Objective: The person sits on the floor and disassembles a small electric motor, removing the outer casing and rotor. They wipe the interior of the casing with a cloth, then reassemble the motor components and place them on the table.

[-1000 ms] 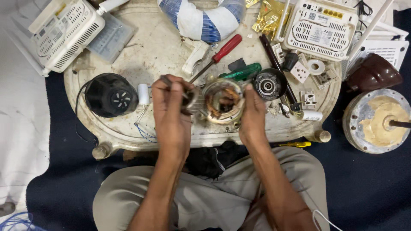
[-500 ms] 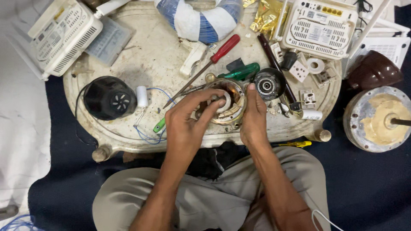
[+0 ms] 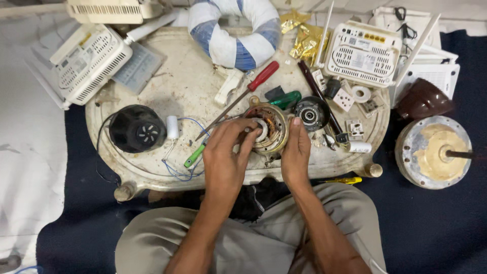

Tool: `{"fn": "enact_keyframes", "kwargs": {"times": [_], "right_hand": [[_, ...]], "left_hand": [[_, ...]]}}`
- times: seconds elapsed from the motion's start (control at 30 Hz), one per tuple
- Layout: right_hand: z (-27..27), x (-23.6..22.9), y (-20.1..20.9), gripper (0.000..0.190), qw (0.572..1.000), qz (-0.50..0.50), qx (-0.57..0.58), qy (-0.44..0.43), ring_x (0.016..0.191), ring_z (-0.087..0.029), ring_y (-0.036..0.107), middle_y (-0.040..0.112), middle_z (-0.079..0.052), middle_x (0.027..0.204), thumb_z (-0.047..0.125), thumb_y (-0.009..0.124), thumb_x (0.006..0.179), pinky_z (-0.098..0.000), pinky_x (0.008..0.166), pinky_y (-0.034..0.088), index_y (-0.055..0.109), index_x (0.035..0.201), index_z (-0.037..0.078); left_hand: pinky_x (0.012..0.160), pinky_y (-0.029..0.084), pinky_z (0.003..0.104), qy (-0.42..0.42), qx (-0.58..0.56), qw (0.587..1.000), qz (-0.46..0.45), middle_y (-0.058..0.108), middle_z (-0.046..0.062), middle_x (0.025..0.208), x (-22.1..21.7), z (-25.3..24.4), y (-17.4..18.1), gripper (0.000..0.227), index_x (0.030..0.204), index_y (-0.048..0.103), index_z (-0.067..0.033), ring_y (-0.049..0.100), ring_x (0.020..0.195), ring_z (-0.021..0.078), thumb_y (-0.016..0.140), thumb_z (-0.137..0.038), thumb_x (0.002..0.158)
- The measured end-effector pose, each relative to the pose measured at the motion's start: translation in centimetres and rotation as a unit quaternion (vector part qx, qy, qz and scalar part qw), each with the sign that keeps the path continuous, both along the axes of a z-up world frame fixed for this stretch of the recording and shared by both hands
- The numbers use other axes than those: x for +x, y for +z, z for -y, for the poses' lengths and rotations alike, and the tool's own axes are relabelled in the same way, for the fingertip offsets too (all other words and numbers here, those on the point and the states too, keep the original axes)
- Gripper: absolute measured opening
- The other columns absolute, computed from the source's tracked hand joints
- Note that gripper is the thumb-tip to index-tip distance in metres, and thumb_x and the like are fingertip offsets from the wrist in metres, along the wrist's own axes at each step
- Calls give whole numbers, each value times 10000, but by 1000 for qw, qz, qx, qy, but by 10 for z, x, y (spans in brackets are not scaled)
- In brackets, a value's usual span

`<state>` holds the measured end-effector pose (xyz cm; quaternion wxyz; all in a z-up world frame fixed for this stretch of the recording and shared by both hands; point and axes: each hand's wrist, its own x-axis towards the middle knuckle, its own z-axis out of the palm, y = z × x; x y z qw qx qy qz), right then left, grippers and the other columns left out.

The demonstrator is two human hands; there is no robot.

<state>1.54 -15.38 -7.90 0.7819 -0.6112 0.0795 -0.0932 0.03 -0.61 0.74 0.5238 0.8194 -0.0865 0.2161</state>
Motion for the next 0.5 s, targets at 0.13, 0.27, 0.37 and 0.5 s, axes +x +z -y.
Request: {"fn": "enact_keyframes", "kwargs": {"times": [0.13, 0.27, 0.37, 0.5], "right_hand": [[-2, 2, 2, 460, 990, 27, -132, -45, 943, -86, 557, 642, -39, 1034, 351, 359, 1173, -256, 866, 498, 638, 1142, -13], [0, 1, 10, 468, 995, 21, -87, -34, 935, -72, 595, 678, -21, 1042, 362, 343, 1135, -244, 853, 514, 644, 1170, 5], [3, 1, 12, 475, 995, 25, -90, -39, 921, -72, 596, 680, -24, 1034, 370, 342, 1140, -243, 841, 518, 647, 1176, 7], [5, -1, 12, 456, 999, 9, 31, -36, 895, -86, 587, 667, -34, 1024, 368, 371, 1158, -258, 796, 512, 633, 1175, -5]], "left_hand": [[735, 601, 348, 20, -19, 998, -61, 762, 143, 1009, -1, 1, -1, 151, 1074, 676, -9, 774, 885, 264, 729, -66, 945], [692, 598, 360, 28, -78, 990, -117, 776, 137, 977, -1, 5, -5, 152, 1042, 664, -6, 791, 836, 256, 733, -88, 934], [706, 593, 359, 2, -66, 995, -70, 764, 143, 996, -4, 6, -9, 129, 1049, 657, -2, 777, 858, 266, 714, -68, 954], [788, 580, 389, -45, 35, 998, 38, 742, 167, 1035, -2, 4, -11, 127, 1056, 651, -8, 741, 942, 330, 716, -47, 954]]}}
